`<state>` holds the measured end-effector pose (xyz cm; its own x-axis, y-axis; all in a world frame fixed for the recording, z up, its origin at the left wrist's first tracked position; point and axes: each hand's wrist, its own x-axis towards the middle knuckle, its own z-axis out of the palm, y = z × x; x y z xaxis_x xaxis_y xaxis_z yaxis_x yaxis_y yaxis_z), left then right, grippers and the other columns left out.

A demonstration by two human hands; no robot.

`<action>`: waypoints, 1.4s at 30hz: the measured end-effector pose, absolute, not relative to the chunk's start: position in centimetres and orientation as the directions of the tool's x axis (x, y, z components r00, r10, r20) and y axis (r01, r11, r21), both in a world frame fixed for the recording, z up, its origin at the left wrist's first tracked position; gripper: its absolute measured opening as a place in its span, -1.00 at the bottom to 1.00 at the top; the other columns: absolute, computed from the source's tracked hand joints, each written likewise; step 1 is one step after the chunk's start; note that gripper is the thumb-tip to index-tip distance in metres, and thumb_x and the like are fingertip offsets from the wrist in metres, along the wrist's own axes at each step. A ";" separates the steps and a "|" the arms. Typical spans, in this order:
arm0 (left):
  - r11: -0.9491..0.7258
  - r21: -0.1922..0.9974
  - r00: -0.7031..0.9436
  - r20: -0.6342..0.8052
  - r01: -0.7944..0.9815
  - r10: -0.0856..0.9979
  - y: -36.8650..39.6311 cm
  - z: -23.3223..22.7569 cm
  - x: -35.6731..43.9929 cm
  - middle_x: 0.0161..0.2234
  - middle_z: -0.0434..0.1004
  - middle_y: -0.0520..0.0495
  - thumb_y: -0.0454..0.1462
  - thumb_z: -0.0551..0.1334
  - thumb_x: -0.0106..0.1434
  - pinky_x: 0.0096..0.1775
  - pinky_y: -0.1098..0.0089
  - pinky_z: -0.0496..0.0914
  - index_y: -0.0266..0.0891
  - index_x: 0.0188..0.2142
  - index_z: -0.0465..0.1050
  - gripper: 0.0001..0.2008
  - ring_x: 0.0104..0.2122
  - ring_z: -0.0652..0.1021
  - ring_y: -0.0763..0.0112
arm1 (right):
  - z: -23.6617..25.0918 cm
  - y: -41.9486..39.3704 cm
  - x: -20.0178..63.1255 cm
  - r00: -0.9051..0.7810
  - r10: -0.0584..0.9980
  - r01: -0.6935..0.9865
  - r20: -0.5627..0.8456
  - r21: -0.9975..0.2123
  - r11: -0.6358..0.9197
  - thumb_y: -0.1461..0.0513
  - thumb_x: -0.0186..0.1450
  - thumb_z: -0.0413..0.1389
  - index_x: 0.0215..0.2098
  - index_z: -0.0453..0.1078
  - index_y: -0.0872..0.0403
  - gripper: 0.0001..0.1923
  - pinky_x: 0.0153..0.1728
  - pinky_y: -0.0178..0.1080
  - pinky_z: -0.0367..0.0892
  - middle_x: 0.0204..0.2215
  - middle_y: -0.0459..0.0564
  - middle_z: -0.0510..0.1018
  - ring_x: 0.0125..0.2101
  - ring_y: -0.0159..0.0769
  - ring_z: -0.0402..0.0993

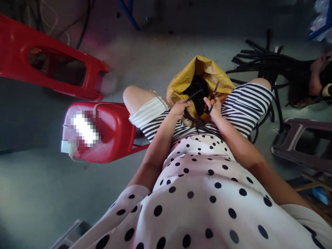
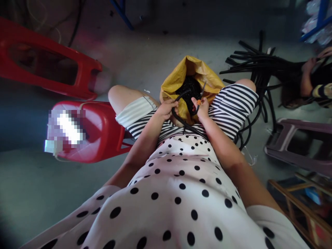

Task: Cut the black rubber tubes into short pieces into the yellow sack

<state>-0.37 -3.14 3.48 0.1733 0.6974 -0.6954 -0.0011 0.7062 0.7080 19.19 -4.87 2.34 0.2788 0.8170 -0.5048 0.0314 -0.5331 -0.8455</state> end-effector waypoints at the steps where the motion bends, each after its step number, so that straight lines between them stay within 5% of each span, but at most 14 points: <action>1: 0.692 0.722 0.088 -0.687 -0.028 0.721 -2.7 3.4 -0.6 -0.49 0.39 0.11 -0.24 0.24 0.48 -0.39 0.41 0.54 -0.19 -0.08 0.45 -0.91 -0.61 0.40 0.54 | 2.3 -4.9 19.1 0.241 0.818 0.034 -0.523 -0.837 -0.546 -0.26 0.28 0.32 -0.18 0.13 -0.06 -0.37 -0.51 -0.24 0.37 -0.51 -0.18 0.39 -0.50 -0.29 0.42; 5: 0.534 0.840 -0.184 -0.512 0.100 0.839 -1.6 2.1 -0.8 -0.40 0.52 0.02 -0.20 0.22 0.52 -0.08 0.28 0.61 -0.20 0.00 0.48 -0.84 -0.36 0.61 0.37 | 2.3 -5.5 18.6 0.044 0.801 0.150 -0.597 -0.789 -0.596 -0.33 0.18 0.37 -0.28 0.18 -0.05 -0.31 -0.55 -0.27 0.23 -0.56 -0.19 0.35 -0.54 -0.33 0.33; 8: 0.338 0.911 -0.162 -0.306 0.237 0.938 -1.5 0.8 -0.7 -0.11 0.67 -0.12 -0.23 0.33 0.44 0.25 0.20 0.46 -0.23 -0.03 0.55 -0.84 0.03 0.65 0.21 | 2.2 -5.8 18.5 -0.030 0.792 0.252 -0.610 -0.771 -0.585 -0.33 0.11 0.41 -0.31 0.20 -0.04 -0.29 -0.52 -0.30 0.17 -0.54 -0.22 0.32 -0.51 -0.35 0.29; 10: 0.277 0.920 -0.096 -0.261 0.277 0.961 -1.7 0.2 -0.8 -0.02 0.69 -0.15 -0.24 0.33 0.43 0.30 0.19 0.42 -0.23 -0.03 0.57 -0.83 0.11 0.62 0.19 | 2.0 -5.9 18.5 -0.045 0.790 0.262 -0.612 -0.770 -0.582 -0.34 0.10 0.41 -0.32 0.21 -0.04 -0.29 -0.51 -0.29 0.17 -0.53 -0.21 0.31 -0.50 -0.35 0.28; 42: 0.237 0.889 -0.079 -0.225 0.391 0.971 -2.0 0.2 -1.2 0.00 0.71 -0.17 -0.30 0.28 0.40 0.30 0.14 0.43 -0.21 0.02 0.62 -0.76 0.09 0.63 0.15 | 1.7 -5.7 18.9 -0.073 0.753 0.361 -0.654 -0.721 -0.591 -0.28 0.20 0.37 -0.26 0.28 -0.03 -0.39 -0.41 -0.23 0.23 -0.46 -0.14 0.40 -0.40 -0.24 0.36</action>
